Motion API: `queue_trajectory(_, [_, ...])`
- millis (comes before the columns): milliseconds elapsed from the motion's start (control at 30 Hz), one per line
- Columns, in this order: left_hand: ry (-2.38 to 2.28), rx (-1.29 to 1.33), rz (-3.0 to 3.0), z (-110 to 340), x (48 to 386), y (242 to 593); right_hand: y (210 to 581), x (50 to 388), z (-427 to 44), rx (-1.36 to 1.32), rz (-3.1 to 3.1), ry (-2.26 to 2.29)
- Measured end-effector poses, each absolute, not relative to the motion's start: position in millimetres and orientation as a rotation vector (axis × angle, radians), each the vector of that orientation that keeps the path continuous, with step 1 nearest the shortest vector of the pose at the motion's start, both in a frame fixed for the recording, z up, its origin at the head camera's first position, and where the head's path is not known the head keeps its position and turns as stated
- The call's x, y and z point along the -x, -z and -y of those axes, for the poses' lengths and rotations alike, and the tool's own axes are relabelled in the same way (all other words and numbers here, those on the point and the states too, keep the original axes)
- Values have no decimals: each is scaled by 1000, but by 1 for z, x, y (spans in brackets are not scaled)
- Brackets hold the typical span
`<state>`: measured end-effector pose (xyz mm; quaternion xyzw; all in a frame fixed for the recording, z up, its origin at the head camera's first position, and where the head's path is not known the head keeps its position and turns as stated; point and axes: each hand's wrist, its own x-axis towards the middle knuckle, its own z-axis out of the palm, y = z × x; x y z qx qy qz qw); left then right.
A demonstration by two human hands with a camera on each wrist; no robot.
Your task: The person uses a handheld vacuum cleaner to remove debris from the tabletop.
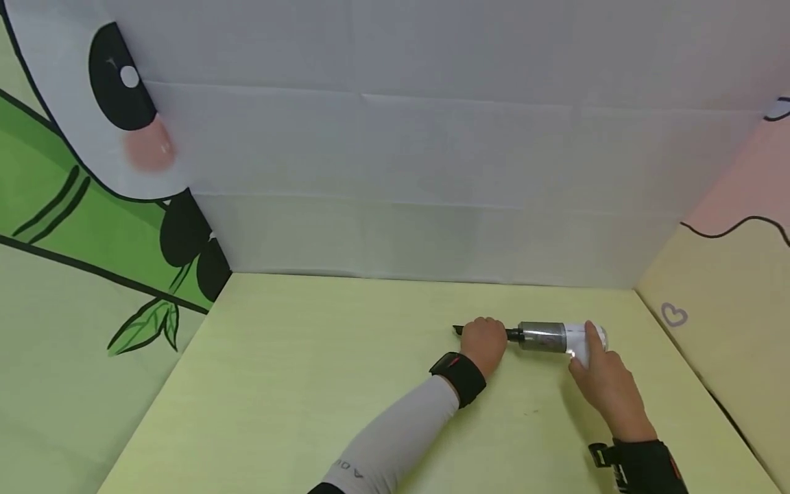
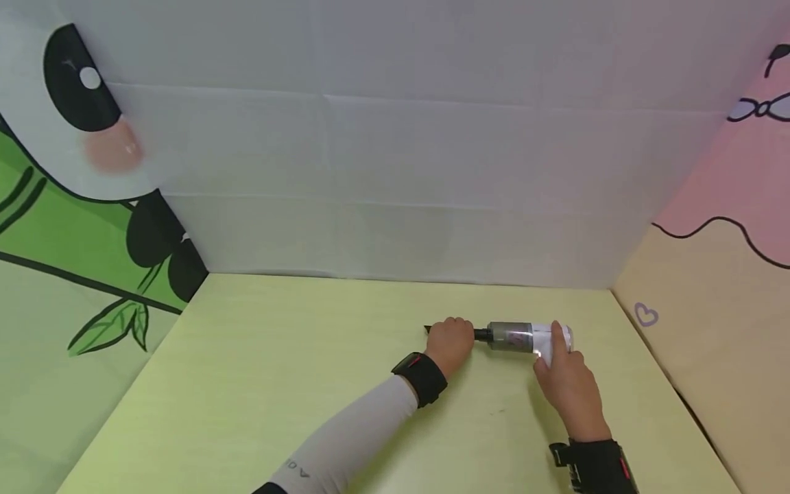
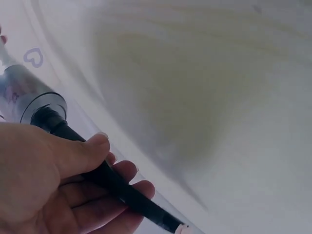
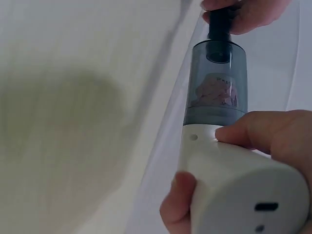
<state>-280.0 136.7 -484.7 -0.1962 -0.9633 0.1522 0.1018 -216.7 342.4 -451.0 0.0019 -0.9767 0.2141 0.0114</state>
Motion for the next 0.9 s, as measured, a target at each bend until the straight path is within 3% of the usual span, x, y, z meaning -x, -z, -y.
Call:
queue_trajectory(400, [-476,763,2749,-133,270,483,465,194,-364,37,2984,-782])
queue_trajectory(900, [-237,807,2797,-173,296,491,483,218,-412,78,2941,-827])
